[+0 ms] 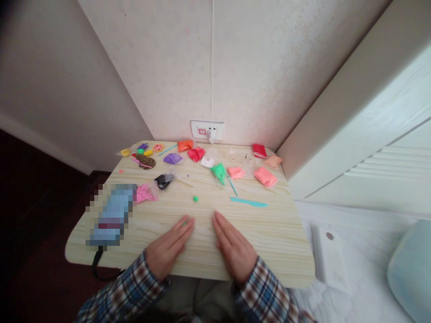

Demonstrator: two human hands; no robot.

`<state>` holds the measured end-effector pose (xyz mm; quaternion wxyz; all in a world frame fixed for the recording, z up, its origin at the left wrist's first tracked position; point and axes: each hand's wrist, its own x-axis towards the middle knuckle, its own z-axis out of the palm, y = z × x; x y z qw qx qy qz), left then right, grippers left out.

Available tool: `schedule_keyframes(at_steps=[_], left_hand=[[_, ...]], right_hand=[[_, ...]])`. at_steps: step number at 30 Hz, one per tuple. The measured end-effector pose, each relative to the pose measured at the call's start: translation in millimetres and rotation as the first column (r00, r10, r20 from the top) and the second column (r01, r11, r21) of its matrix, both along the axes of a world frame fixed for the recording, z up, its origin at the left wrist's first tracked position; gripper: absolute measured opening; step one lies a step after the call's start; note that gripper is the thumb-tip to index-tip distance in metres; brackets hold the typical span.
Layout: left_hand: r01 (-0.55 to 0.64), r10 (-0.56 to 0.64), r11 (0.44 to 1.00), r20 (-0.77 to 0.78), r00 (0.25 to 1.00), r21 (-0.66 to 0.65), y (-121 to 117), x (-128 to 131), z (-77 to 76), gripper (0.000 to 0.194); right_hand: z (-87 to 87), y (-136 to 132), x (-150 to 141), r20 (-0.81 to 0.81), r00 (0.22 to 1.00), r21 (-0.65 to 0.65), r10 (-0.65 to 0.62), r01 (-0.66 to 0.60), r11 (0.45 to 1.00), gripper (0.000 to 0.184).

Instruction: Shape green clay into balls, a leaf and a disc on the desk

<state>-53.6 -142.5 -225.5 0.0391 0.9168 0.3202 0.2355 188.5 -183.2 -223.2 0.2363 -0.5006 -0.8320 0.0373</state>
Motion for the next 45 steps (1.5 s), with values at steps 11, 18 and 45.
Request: schedule_keyframes(at_steps=[11,18,45], left_hand=[[-0.009,0.265,0.89,0.502,0.823,-0.455,47,17,60.2,0.016],[0.198,0.529,0.655,0.629,0.569,-0.73,71,35,53.5,0.012],[0.34,0.57,0.527,0.62,0.538,-0.779,73,39,45.2,0.018]], right_hand=[[33.5,30,8,-0.473,0.854,-0.234,-0.218,0.117,0.965,0.018],[34.8,58,-8,-0.772,0.57,-0.385,-0.282,-0.066,0.921,0.02],[26.7,66,-10,-0.712,0.651,-0.309,-0.263,0.046,0.95,0.021]])
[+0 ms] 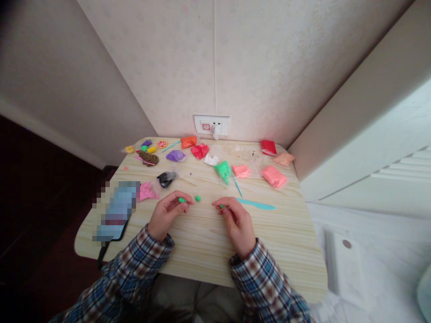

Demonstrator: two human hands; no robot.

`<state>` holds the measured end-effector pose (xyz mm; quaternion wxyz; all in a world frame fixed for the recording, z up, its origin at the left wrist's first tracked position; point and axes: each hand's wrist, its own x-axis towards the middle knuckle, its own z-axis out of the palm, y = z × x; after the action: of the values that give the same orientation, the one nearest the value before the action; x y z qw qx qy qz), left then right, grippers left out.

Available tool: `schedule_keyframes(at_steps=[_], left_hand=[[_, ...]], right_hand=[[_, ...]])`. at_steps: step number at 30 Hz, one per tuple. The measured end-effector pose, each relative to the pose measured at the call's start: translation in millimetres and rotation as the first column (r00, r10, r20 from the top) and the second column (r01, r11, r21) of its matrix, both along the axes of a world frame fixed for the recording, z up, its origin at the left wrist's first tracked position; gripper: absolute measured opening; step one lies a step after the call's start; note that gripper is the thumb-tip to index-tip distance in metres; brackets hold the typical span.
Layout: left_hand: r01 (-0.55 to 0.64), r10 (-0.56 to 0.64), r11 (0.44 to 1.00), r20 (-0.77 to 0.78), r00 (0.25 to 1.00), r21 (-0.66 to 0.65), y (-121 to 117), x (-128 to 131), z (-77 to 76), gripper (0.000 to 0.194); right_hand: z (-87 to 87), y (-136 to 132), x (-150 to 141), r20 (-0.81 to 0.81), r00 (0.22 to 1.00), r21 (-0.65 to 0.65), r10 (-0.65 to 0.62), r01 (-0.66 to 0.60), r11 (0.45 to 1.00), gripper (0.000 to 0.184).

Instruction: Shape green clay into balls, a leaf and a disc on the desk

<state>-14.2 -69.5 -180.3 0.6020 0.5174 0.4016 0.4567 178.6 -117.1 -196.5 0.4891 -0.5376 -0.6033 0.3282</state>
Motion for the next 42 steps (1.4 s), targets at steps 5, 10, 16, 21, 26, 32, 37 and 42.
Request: schedule_keyframes(at_steps=[5,10,16,21,26,32,37,42], left_hand=[[0.057,-0.045,0.994,0.125,0.991,-0.096,-2,-1,1.5,0.021],[0.081,-0.037,0.982,0.244,0.969,-0.173,-3,-5,-0.2,0.024],[0.266,-0.169,0.931,0.352,0.921,-0.251,-50,15,12.0,0.035],[0.1,0.069,0.941,0.473,0.878,-0.323,-72,34,42.4,0.055],[0.031,0.165,0.931,0.498,0.851,-0.363,-64,31,66.7,0.057],[0.043,0.198,0.934,0.613,0.765,-0.356,-48,26,65.6,0.049],[0.131,0.1,0.931,0.582,0.807,-0.341,-32,44,58.4,0.057],[0.202,-0.001,0.932,0.558,0.83,-0.299,-30,58,57.5,0.062]], right_hand=[[-8.3,-1,-5,0.25,0.967,0.084,0.049,-0.072,0.994,0.025],[-9.1,-4,-3,0.397,0.918,0.17,0.007,-0.081,0.982,0.03],[39.5,-9,-35,0.479,0.875,0.361,-0.076,-0.118,0.925,0.054],[67.5,-25,-87,0.596,0.793,0.364,-0.128,-0.125,0.923,0.063],[77.5,-31,-94,0.61,0.772,0.384,-0.176,-0.093,0.919,0.064],[74.6,-19,-90,0.642,0.762,0.402,-0.084,-0.241,0.883,0.064],[66.4,-6,-79,0.66,0.751,0.348,-0.031,-0.268,0.898,0.062],[66.9,-3,-74,0.598,0.789,0.342,-0.14,-0.093,0.935,0.062]])
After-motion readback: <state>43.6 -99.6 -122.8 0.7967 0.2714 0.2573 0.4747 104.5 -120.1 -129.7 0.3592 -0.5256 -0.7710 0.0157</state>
